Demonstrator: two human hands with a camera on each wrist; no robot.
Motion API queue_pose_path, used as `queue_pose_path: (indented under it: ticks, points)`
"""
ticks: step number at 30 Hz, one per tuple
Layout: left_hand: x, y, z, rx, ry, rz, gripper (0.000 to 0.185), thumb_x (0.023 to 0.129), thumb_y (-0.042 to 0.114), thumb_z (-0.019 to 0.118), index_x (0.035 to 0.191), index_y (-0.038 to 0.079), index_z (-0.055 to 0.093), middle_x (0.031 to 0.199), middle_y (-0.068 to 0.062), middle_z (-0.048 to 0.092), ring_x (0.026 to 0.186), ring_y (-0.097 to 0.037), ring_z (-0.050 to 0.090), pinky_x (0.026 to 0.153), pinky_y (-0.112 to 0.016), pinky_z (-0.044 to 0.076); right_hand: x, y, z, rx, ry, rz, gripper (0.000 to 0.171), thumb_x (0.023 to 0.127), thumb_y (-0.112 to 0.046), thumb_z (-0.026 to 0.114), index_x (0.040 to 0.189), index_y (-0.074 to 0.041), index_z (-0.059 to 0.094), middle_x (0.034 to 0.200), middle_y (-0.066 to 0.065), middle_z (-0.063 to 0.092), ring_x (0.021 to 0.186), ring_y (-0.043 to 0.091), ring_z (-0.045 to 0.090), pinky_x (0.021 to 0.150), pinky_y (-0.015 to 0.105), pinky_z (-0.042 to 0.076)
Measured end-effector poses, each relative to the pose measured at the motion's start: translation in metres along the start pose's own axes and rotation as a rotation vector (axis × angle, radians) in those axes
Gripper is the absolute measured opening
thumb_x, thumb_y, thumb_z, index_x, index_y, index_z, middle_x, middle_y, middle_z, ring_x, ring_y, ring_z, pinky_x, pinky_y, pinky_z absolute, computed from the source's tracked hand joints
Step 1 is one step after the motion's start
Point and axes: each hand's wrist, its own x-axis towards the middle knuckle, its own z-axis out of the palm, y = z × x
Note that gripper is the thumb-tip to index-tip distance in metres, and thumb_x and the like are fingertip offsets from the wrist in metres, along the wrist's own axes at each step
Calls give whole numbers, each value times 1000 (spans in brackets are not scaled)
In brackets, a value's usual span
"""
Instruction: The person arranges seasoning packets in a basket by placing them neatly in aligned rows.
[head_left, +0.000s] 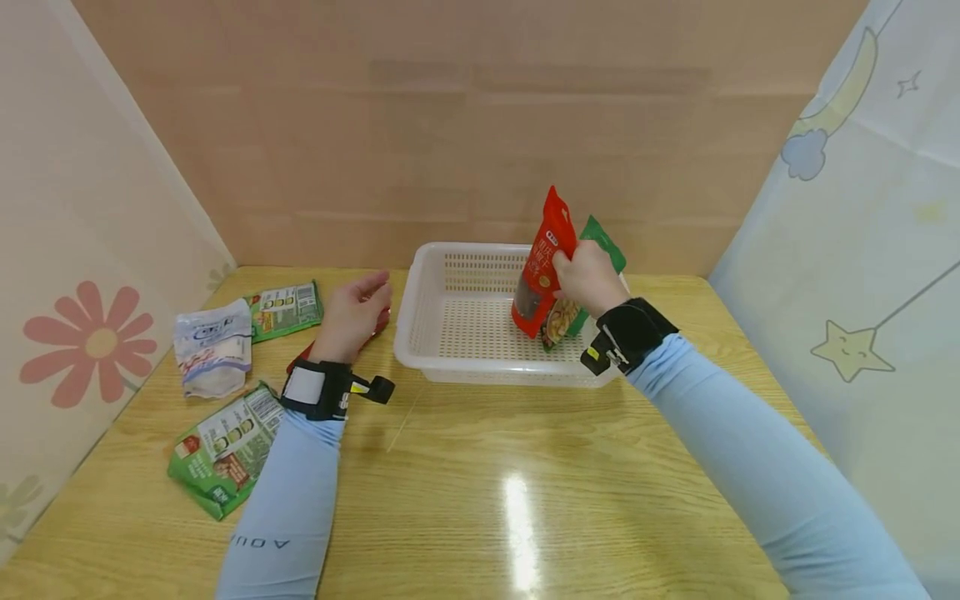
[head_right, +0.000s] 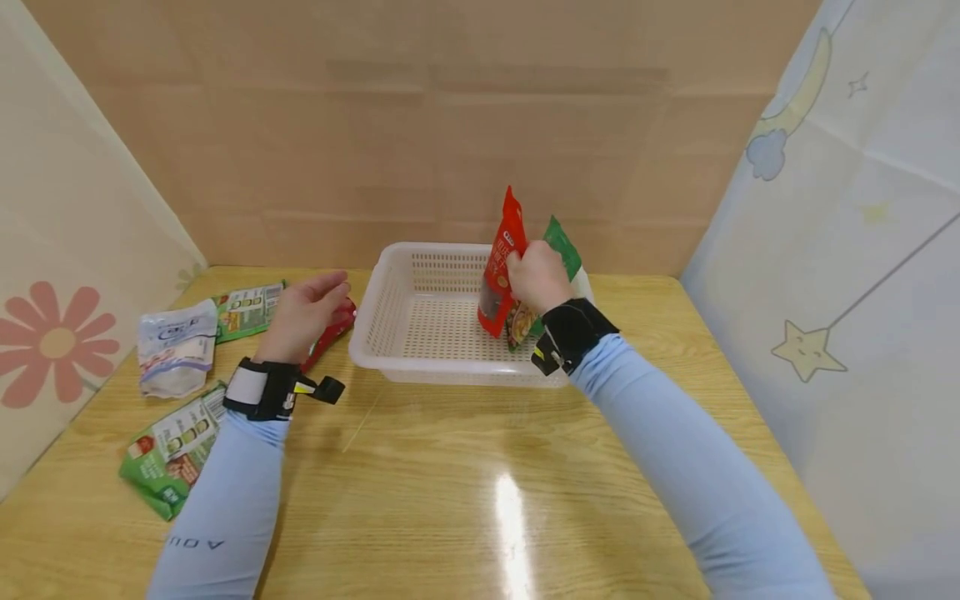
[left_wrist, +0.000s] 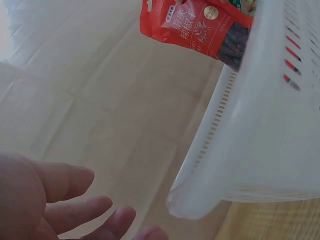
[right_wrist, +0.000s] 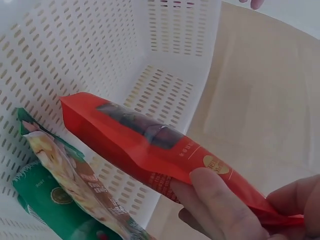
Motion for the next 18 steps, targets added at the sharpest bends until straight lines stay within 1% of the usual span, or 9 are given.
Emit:
queue_pose_path:
  ticks: [1, 3, 8, 12, 15, 18]
  points:
    - [1, -1, 0, 2, -7, -4, 46, 104, 25, 53, 146, 8, 49, 135, -14, 56, 100, -20, 57, 78, -17, 52, 1, 0, 1, 4, -6, 4, 48, 106, -23, 41, 144, 8, 37, 137, 25, 52, 104, 39, 66, 73, 36, 59]
    - [2, -2, 1, 7, -18, -5, 46, 104, 25, 52, 146, 7, 49, 137, -15, 54, 105, -21, 57, 80, -18, 52, 3, 1, 2, 8, -15, 11, 48, 106, -22, 40, 144, 8, 36, 137, 26, 52, 105, 40, 65, 74, 36, 59]
    - [2, -2, 2, 15, -41, -6, 47, 105, 27, 52, 147, 7, 47, 144, -13, 50, 116, -25, 55, 94, -29, 51, 7, 4, 4, -9, -23, 41, 48, 107, -21, 39, 145, 8, 35, 138, 27, 50, 105, 40, 66, 79, 39, 58]
    - [2, -2, 2, 9, -42, -20, 48, 104, 27, 52, 147, 8, 47, 145, -12, 50, 118, -24, 54, 97, -33, 50, 10, 7, 6, 3, -19, 59, 48, 107, -21, 38, 147, 7, 34, 140, 26, 48, 110, 40, 63, 84, 44, 56]
    - [2, -2, 2, 6, -44, -26, 48, 104, 27, 52, 147, 7, 47, 145, -13, 50, 118, -24, 54, 97, -33, 49, 12, 10, 7, 33, -17, 66, 48, 107, -20, 39, 147, 7, 33, 142, 26, 47, 116, 41, 59, 85, 45, 55]
    - [2, -1, 2, 0, -46, -31, 47, 104, 25, 52, 147, 6, 47, 144, -14, 50, 119, -25, 54, 100, -38, 48, 13, 11, 7, 42, -9, 77, 49, 107, -21, 40, 146, 7, 33, 141, 27, 47, 117, 42, 58, 86, 46, 55]
